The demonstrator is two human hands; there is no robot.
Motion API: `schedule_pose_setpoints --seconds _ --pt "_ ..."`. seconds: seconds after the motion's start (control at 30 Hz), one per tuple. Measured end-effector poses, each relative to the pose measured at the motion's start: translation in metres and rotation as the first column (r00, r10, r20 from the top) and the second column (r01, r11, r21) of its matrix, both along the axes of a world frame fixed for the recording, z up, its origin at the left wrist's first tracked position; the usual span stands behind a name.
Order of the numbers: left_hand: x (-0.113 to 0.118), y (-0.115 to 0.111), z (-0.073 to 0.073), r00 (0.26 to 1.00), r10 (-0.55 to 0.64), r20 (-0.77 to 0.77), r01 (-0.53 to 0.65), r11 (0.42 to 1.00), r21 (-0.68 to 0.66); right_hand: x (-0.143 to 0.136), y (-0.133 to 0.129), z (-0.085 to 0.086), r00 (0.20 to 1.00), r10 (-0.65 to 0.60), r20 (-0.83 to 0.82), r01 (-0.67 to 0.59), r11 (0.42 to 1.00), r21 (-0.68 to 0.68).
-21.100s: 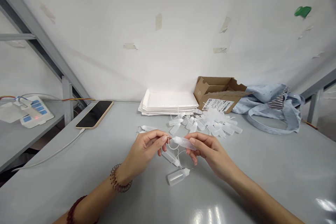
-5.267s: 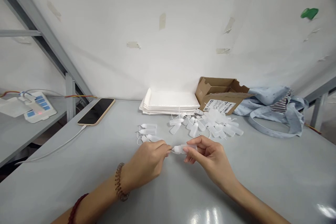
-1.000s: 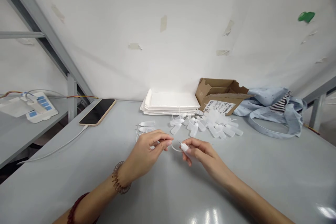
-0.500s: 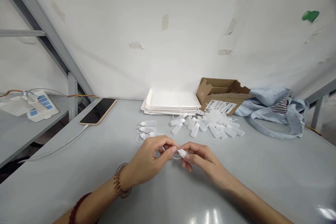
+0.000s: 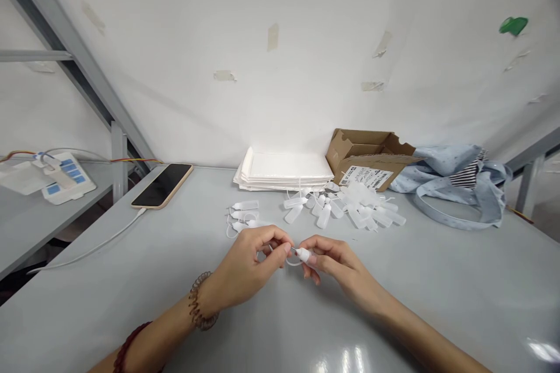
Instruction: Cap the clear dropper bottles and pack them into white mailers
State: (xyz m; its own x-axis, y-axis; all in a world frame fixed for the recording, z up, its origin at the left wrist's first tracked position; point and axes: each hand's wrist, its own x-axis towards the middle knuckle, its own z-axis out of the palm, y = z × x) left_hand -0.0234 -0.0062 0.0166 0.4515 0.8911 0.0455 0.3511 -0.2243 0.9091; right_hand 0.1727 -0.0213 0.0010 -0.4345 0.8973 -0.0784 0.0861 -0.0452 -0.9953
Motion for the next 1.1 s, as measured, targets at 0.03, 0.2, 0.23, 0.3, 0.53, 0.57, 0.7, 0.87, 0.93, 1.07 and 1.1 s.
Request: schedule_pose_setpoints --seconds 0.03,0.2,0.23,0.3,0.53,0.57,0.7,0.87,0.93,1.07,1.1 --pt "0.0 -0.0001 0.0001 1.0 -0.004 -0.003 0.004 1.0 0.006 0.0 0.0001 -0.0003 1.0 0.003 -0.001 -0.003 1.0 0.001" --pt "-0.0008 0.0005 0.0003 0.999 -0.031 -0.026 0.033 0.997 0.068 0.0004 -0.0002 -0.0008 1.0 0.002 0.018 -0.002 1.0 0.004" --pt "-0.001 0.0007 0.0005 0.999 -0.034 -0.032 0.037 0.996 0.079 0.0007 -0.0005 -0.0007 1.0 0.001 0.027 -0.001 1.0 0.005" --pt "-0.0013 0.0011 0.0011 0.998 -0.028 -0.06 0.035 0.994 0.103 0.0014 -0.001 -0.0004 0.999 -0.004 0.051 0.003 1.0 0.013" --pt "-0.0015 0.0024 0.001 0.992 -0.057 -0.114 0.076 0.983 0.167 0.0014 -0.0014 0.0022 0.993 0.007 0.116 -0.009 1.0 0.02" --pt "-0.0018 0.0027 0.0006 0.992 -0.062 -0.114 0.081 0.982 0.168 0.0011 -0.0013 0.0027 0.993 0.011 0.117 -0.013 1.0 0.018" --pt "-0.0025 0.0039 -0.0005 0.991 -0.072 -0.111 0.088 0.986 0.142 0.0005 -0.0011 0.0042 0.994 0.021 0.111 -0.022 1.0 0.013" --pt "-0.0017 0.0036 -0.0007 0.991 -0.073 -0.109 0.085 0.99 0.114 0.0006 -0.0013 0.0047 0.994 0.024 0.105 -0.024 1.0 -0.003" --pt "-0.0013 0.003 -0.0012 0.992 -0.073 -0.108 0.084 0.991 0.105 0.0006 -0.0013 0.0049 0.994 0.022 0.109 -0.02 1.0 -0.016" --pt "-0.0015 0.0023 -0.0025 0.993 -0.077 -0.09 0.085 0.993 0.082 0.0003 -0.0016 0.0056 0.995 0.021 0.094 -0.018 0.999 -0.03" --pt "-0.0017 0.0024 -0.0025 0.993 -0.078 -0.087 0.085 0.993 0.079 0.0003 -0.0017 0.0055 0.996 0.024 0.085 -0.021 0.999 -0.035"
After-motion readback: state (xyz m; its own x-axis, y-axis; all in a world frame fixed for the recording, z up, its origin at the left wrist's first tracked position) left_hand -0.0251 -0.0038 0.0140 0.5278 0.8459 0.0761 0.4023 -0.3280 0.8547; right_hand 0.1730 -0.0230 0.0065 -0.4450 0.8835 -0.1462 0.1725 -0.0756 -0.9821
